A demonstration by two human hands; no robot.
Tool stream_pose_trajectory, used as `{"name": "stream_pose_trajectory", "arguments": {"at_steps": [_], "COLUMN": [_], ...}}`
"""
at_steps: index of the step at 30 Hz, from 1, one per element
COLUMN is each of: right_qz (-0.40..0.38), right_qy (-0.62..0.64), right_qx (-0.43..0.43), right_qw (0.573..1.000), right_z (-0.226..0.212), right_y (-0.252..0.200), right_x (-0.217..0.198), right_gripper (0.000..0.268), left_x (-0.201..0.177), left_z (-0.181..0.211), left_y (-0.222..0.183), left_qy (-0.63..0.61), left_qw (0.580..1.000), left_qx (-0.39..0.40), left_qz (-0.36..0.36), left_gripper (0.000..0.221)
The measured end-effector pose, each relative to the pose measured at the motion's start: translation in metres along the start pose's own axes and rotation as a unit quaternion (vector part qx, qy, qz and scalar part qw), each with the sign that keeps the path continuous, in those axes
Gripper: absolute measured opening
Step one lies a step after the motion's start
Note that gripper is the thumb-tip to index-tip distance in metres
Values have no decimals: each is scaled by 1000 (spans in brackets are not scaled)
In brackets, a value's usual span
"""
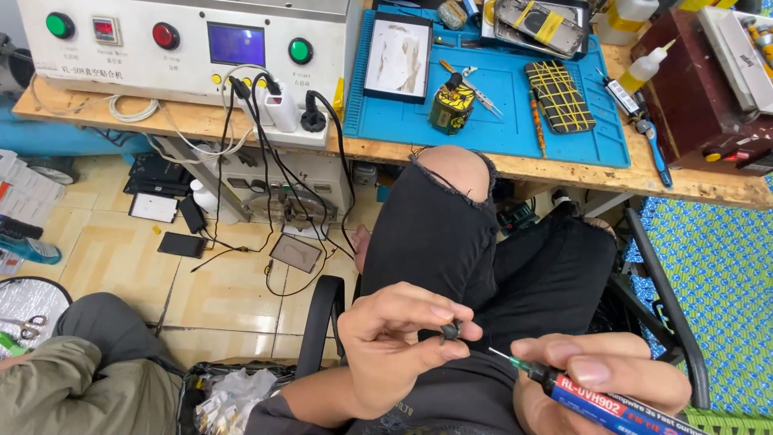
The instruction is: The person is repairing a small mobile phone component by applying adhesive with a syringe and using a UV light.
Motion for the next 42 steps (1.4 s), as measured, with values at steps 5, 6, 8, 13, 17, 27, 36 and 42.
{"name": "stream_pose_trajectory", "arguments": {"at_steps": [5, 6, 8, 13, 17, 27, 36, 42], "right_qz": [-4, -26, -51, -83, -89, -84, -94, -107], "right_qy": [18, 46, 56, 63, 74, 33, -12, 31], "right_qx": [-38, -17, -19, -35, -58, -13, -15, -33], "right_qw": [999, 998, 997, 994, 992, 996, 995, 993], "right_z": [1, 2, 2, 2, 6, -1, -5, -2], "right_y": [2, 1, 0, -2, -4, -10, -8, -7], "right_x": [8, 8, 4, 5, 5, 6, 10, 11], "right_gripper": [13, 12, 14, 15, 15, 28, 26, 20], "left_x": [3, 3, 4, 4, 5, 6, 7, 6], "left_z": [2, 2, 2, 1, 3, 3, 8, 9], "left_y": [2, 2, 1, 1, 3, 1, 2, 2], "left_qy": [16, 15, 9, -11, 14, 3, -3, 5], "left_qw": [1000, 1000, 1000, 1000, 1000, 1000, 999, 999], "left_qx": [1, 2, 4, 0, 17, 23, 44, 44], "left_qz": [-17, -22, -24, -21, -7, -2, -6, 16], "left_gripper": [22, 23, 22, 21, 20, 24, 23, 23]}}
Point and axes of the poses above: each hand's wrist, its own y-axis towards the middle knuckle, its own x-axis out of the palm, z = x × y, the point moved 5 cm from there along y, towards the middle knuckle, and after that the axes turned 2 degrees about -x, right-handed, at the moved point
